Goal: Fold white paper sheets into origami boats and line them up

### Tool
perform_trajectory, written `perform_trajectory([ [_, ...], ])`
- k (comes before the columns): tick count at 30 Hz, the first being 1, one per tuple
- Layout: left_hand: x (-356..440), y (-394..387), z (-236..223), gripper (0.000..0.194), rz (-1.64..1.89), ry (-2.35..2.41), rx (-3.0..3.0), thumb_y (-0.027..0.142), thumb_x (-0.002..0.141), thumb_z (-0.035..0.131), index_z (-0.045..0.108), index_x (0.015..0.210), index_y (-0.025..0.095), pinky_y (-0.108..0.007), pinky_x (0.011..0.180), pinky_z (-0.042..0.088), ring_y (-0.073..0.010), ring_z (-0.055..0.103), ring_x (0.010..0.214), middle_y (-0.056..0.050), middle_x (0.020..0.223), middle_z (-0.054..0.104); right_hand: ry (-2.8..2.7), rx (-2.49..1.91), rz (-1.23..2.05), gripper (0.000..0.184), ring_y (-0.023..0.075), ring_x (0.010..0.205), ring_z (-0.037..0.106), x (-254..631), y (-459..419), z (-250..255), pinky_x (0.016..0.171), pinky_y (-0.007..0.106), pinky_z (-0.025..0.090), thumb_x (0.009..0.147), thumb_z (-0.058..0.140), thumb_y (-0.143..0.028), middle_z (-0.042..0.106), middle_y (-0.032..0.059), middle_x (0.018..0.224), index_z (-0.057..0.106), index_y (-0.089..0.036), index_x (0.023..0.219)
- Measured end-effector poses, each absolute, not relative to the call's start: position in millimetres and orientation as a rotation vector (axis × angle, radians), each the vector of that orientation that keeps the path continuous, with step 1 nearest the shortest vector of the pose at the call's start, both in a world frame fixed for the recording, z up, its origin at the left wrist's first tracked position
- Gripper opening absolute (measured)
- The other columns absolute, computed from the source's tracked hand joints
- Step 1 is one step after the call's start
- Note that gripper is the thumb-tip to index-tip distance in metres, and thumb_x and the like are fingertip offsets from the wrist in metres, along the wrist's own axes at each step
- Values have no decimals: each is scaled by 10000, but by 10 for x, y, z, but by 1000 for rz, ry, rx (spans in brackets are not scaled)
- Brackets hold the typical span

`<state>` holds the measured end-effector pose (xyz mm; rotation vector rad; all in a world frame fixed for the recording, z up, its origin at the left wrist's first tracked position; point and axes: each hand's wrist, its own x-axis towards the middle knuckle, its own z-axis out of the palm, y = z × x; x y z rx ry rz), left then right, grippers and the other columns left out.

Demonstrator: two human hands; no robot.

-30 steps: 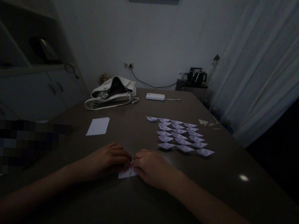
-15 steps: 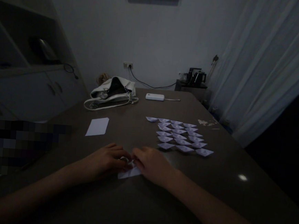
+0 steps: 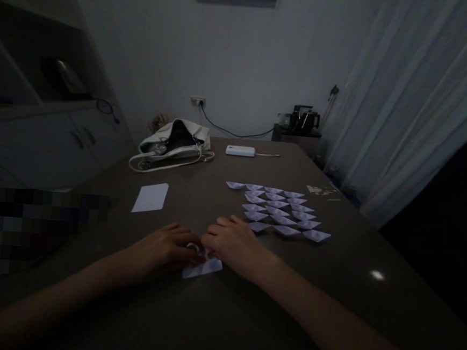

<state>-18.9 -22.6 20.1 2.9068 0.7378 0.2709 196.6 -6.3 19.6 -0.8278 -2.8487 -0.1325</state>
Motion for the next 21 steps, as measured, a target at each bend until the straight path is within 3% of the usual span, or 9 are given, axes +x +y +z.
perform_trajectory([
  [21, -194, -239, 220, 215, 248, 741, 2902, 201, 918, 525, 638, 1081, 283, -315, 784, 347, -198, 563, 960, -19, 1078, 644, -2899, -928, 24, 89, 194, 845, 523, 2085, -134, 307, 681, 300, 291, 803, 694, -217, 644, -2, 840, 606, -198, 803],
])
